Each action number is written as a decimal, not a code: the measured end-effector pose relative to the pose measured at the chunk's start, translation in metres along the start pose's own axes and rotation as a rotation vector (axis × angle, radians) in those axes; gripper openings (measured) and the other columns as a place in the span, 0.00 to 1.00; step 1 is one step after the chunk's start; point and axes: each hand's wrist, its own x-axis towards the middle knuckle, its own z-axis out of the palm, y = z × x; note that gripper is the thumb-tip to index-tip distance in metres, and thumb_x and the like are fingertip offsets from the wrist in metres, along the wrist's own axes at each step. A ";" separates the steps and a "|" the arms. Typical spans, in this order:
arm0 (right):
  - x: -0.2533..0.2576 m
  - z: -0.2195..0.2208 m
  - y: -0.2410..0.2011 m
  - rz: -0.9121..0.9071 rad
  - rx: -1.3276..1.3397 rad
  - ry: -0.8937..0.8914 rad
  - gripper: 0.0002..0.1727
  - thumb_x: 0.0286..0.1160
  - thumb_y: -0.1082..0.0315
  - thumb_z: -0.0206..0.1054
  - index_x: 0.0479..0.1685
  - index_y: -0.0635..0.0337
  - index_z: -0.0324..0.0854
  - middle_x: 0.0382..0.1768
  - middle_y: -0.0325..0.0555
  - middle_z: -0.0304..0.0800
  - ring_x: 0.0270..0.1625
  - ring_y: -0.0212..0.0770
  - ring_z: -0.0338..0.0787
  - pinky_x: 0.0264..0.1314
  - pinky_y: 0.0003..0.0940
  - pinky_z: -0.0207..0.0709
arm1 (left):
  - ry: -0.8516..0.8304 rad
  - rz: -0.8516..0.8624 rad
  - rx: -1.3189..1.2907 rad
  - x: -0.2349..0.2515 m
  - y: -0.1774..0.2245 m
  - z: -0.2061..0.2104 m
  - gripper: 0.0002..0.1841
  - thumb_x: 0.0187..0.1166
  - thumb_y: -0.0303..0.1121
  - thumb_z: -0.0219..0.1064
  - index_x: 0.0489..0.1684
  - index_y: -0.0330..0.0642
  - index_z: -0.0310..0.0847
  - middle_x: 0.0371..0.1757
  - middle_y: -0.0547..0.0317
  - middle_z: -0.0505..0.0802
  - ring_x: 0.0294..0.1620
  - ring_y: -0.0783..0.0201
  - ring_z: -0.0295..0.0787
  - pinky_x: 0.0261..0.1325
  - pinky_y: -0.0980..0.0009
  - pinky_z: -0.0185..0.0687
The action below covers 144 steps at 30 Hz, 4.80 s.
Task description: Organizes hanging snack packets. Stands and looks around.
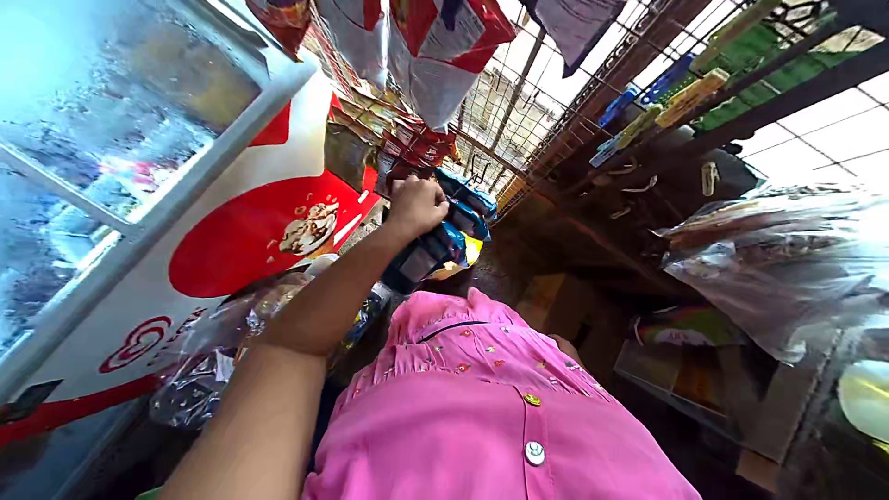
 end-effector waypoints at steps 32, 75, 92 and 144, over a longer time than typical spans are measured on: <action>-0.029 -0.003 0.066 0.239 0.225 -0.006 0.21 0.88 0.63 0.64 0.71 0.68 0.80 0.58 0.63 0.90 0.56 0.53 0.90 0.65 0.48 0.80 | 0.025 -0.318 0.210 0.130 0.021 0.041 0.15 0.82 0.36 0.62 0.57 0.40 0.89 0.64 0.41 0.91 0.78 0.39 0.77 0.79 0.38 0.63; -0.030 0.014 0.068 0.074 0.159 0.051 0.20 0.87 0.63 0.65 0.66 0.69 0.83 0.57 0.64 0.91 0.59 0.56 0.91 0.66 0.52 0.80 | 0.102 -0.204 0.288 0.104 -0.017 0.068 0.18 0.84 0.40 0.62 0.54 0.33 0.90 0.66 0.36 0.87 0.72 0.38 0.79 0.75 0.40 0.66; -0.059 0.001 0.026 0.195 0.216 -0.024 0.20 0.89 0.65 0.62 0.71 0.70 0.79 0.65 0.68 0.86 0.69 0.59 0.85 0.76 0.54 0.71 | 0.164 -0.067 0.234 0.039 0.025 0.021 0.15 0.81 0.37 0.63 0.44 0.33 0.90 0.52 0.38 0.93 0.62 0.40 0.87 0.75 0.37 0.62; -0.057 -0.012 0.020 0.194 0.210 0.010 0.20 0.88 0.67 0.62 0.71 0.72 0.79 0.64 0.69 0.87 0.68 0.59 0.87 0.75 0.53 0.74 | 0.185 0.044 0.411 -0.002 0.108 -0.112 0.15 0.82 0.36 0.62 0.45 0.33 0.89 0.50 0.34 0.92 0.60 0.34 0.86 0.68 0.31 0.65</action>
